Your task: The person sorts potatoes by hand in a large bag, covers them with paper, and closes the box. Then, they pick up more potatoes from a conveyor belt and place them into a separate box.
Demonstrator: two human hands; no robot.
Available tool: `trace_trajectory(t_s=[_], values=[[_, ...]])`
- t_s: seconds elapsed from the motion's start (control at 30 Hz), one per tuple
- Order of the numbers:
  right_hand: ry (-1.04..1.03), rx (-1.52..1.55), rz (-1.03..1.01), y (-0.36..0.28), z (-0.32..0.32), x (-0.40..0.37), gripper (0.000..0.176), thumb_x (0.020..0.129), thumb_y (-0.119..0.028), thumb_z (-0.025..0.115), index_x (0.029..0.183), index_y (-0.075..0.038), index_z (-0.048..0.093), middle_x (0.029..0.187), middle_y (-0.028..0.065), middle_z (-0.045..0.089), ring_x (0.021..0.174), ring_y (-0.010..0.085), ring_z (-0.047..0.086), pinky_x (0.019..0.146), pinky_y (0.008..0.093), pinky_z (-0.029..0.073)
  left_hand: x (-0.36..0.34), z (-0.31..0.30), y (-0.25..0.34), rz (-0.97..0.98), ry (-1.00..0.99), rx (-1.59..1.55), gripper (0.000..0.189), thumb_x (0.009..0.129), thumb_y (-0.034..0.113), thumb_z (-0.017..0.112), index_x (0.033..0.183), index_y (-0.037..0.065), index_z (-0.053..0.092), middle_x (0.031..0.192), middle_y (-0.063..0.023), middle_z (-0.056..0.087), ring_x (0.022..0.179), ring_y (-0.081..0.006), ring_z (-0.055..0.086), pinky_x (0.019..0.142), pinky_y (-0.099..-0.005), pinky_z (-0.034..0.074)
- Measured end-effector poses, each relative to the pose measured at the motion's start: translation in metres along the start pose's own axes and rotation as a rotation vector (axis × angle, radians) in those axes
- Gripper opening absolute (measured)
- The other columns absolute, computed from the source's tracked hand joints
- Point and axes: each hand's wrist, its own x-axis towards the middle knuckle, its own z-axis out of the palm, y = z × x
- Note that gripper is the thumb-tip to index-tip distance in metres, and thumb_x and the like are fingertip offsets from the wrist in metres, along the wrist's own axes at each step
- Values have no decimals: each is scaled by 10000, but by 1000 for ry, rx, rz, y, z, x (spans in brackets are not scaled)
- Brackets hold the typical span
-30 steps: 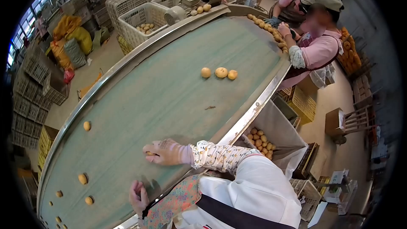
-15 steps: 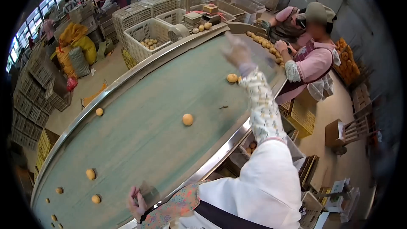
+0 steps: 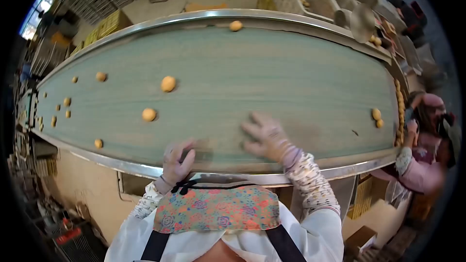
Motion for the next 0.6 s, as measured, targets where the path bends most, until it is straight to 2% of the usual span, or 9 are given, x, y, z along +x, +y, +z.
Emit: trace_trajectory(t_s=[0.07,0.17,0.27,0.37,0.4,0.5,0.57,0.6], values=[[191,-329,317,18,-24,21,631,764,-375,713,1301,-89,545,1331,232,485,1251,424,444,1037,490,371,-1,-6,-1,20,9,-12,319,793,101,678,1104,62,619,948,-100,664,874,-322,610,822,-427,480],[250,14,171,-6,-40,78,613,798,-363,691,1315,-74,532,1328,241,483,1259,408,440,1036,466,376,-1,-7,-3,26,26,-31,340,784,102,685,1114,60,611,967,-102,664,901,-329,612,872,-436,472],[142,19,-172,-56,-25,150,597,827,-377,671,1332,-94,525,1335,244,474,1259,402,438,1038,477,368,4,-11,-3,58,51,-22,337,786,101,684,1112,60,611,972,-102,670,908,-325,619,898,-439,468],[190,12,-136,-59,25,221,601,835,-387,659,1356,-127,510,1347,239,461,1264,400,431,1045,479,358,1,-15,-2,73,116,6,313,791,95,678,1096,57,619,959,-102,680,898,-318,631,902,-435,473],[192,65,-118,-58,45,232,557,812,-399,670,1302,-154,572,1316,214,484,1255,385,437,1032,494,362,0,-17,-1,64,133,-2,312,790,96,680,1094,55,620,963,-103,680,901,-317,632,912,-438,471],[77,-104,-213,-95,64,218,483,786,-406,685,1192,-148,646,1268,181,513,1242,357,449,1004,505,374,-2,-24,-8,30,194,-28,319,790,97,684,1099,51,622,981,-108,678,912,-315,633,918,-440,470],[-20,-69,-424,-111,64,194,391,774,-367,704,1095,-143,685,1238,155,528,1221,355,459,979,503,387,-5,-23,-13,10,233,-61,327,790,97,685,1107,50,622,994,-111,676,918,-313,633,916,-439,470],[-27,-79,-450,-111,63,183,383,770,-343,710,1092,-139,681,1245,155,529,1212,365,465,976,503,389,-6,-21,-15,12,254,-78,331,790,98,685,1111,50,623,1001,-112,674,918,-313,633,916,-438,470]])
